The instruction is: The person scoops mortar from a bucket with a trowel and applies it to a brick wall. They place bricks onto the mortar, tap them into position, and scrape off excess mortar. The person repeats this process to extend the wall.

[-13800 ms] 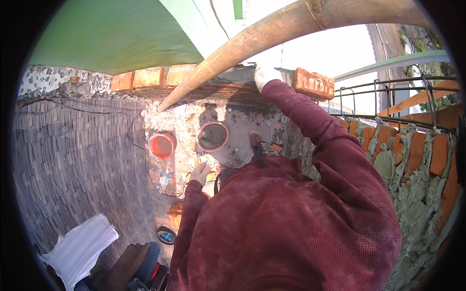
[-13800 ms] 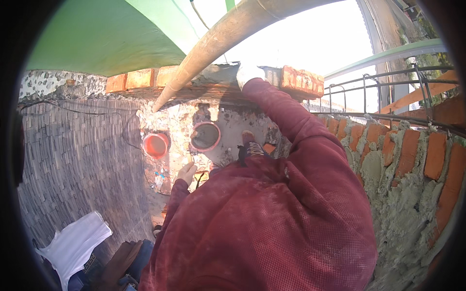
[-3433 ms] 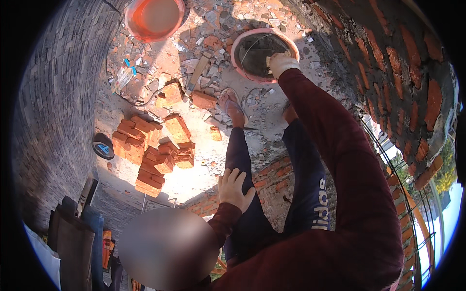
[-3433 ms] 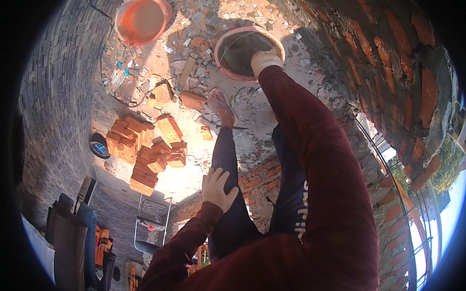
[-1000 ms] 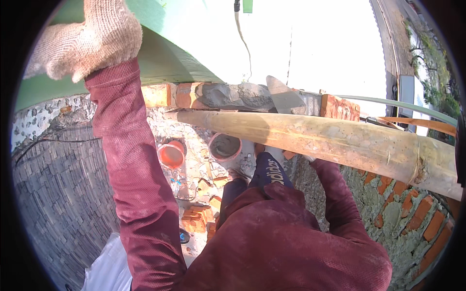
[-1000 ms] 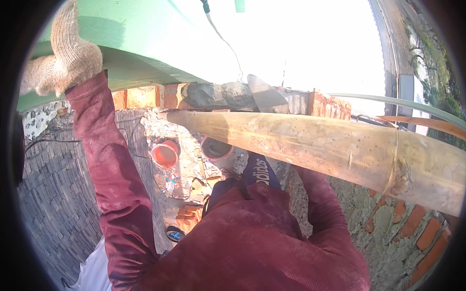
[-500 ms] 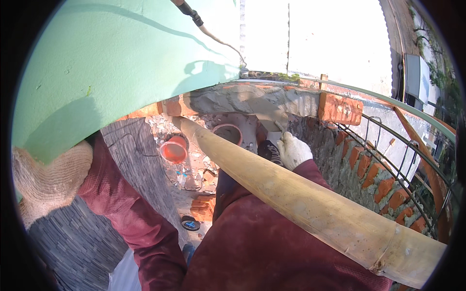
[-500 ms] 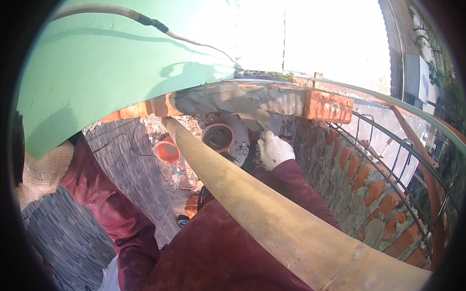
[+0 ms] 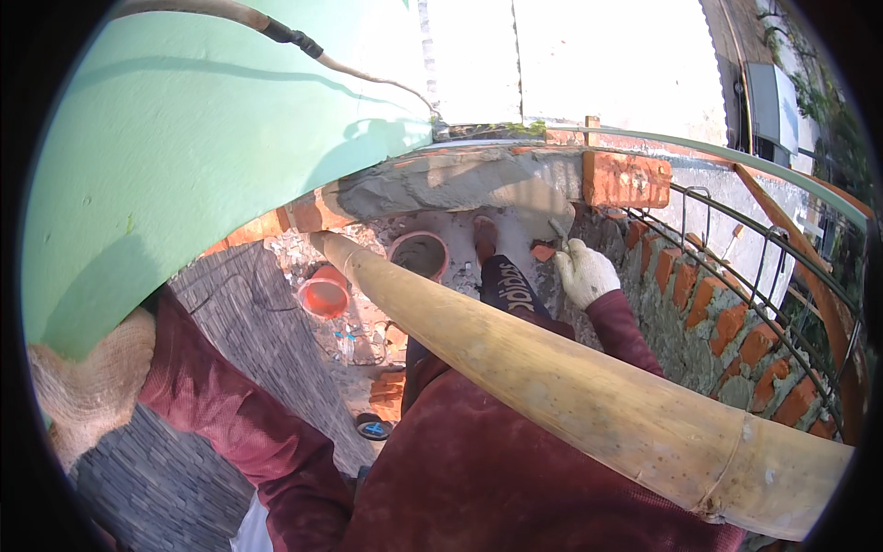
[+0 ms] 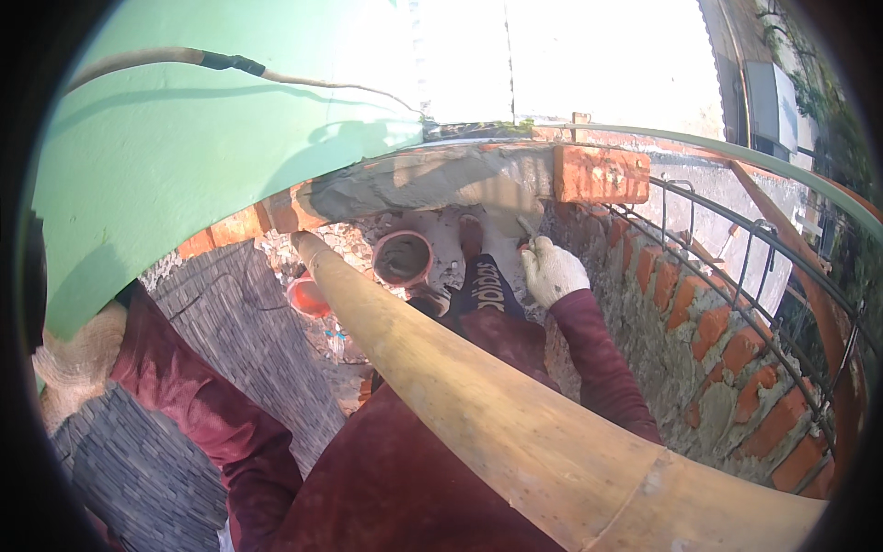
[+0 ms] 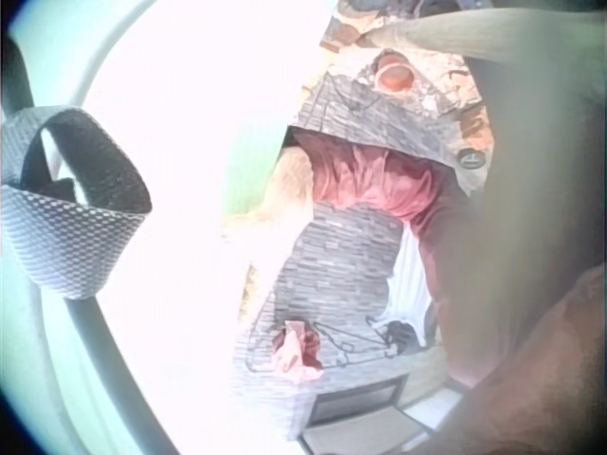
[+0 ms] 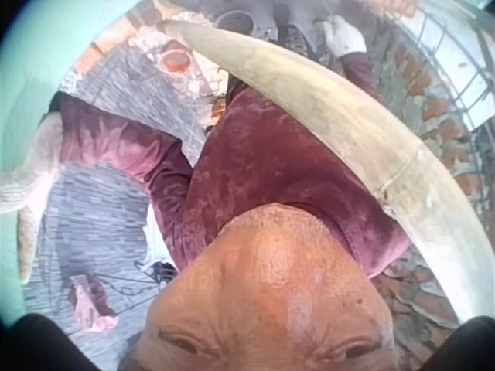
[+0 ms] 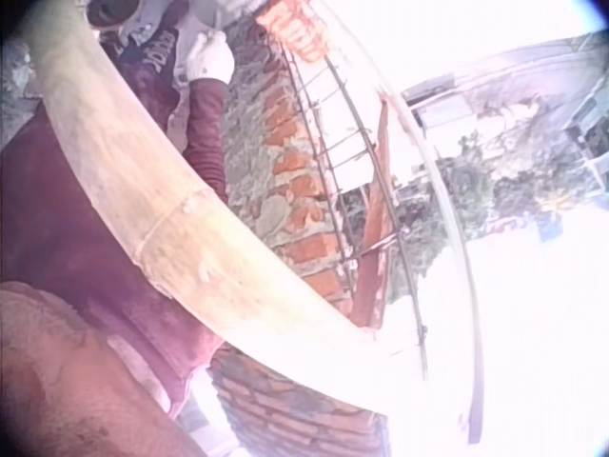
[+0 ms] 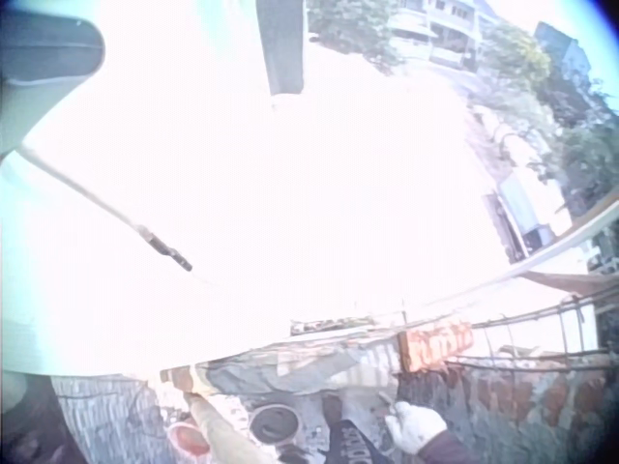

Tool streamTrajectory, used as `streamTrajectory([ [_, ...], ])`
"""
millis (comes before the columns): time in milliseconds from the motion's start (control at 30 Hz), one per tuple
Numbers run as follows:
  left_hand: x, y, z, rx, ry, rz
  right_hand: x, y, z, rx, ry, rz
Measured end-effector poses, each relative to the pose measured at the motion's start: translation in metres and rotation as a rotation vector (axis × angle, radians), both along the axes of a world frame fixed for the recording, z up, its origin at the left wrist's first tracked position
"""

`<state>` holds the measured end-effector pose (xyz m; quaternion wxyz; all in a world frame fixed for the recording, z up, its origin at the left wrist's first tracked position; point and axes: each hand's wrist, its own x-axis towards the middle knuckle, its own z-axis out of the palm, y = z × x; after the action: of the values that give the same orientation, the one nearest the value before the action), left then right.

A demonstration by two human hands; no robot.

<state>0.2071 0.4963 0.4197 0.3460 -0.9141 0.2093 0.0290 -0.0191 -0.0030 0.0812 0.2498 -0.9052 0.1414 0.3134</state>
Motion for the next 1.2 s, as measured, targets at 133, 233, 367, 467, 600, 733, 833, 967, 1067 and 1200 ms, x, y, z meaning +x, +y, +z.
streamTrajectory([
  [133, 0.000, -0.001, -0.001, -0.007, -0.002, -0.007, -0.001, -0.008, 0.004, -0.003, -0.006, -0.064],
  [233, 0.001, 0.002, -0.003, -0.012, -0.007, -0.014, -0.005, -0.009, 0.006, 0.049, -0.015, -0.150],
  [367, 0.004, 0.005, -0.005, -0.025, -0.007, -0.020, -0.021, -0.009, 0.003, 0.066, -0.020, -0.258],
  [467, 0.010, 0.010, -0.014, -0.042, -0.006, -0.033, -0.041, -0.004, 0.003, 0.153, -0.001, -0.474],
  [600, -0.008, 0.012, -0.003, -0.007, -0.011, 0.014, -0.032, 0.038, 0.020, 0.538, 0.175, -0.980],
  [733, 0.002, 0.012, -0.018, -0.039, -0.006, -0.003, -0.038, 0.071, -0.019, 0.861, 0.138, -1.309],
  [833, -0.007, 0.008, -0.011, -0.014, -0.013, 0.023, -0.042, 0.094, -0.038, 1.058, 0.158, -1.284],
  [967, -0.006, 0.015, -0.021, -0.023, -0.005, 0.018, -0.052, 0.130, -0.058, 0.896, 0.073, -1.164],
  [1067, -0.008, 0.011, -0.015, 0.002, -0.016, 0.025, -0.057, 0.156, -0.068, 0.757, 0.047, -1.049],
  [1200, -0.008, 0.012, -0.018, -0.015, -0.017, 0.035, -0.046, 0.178, -0.053, 0.610, 0.056, -0.851],
])
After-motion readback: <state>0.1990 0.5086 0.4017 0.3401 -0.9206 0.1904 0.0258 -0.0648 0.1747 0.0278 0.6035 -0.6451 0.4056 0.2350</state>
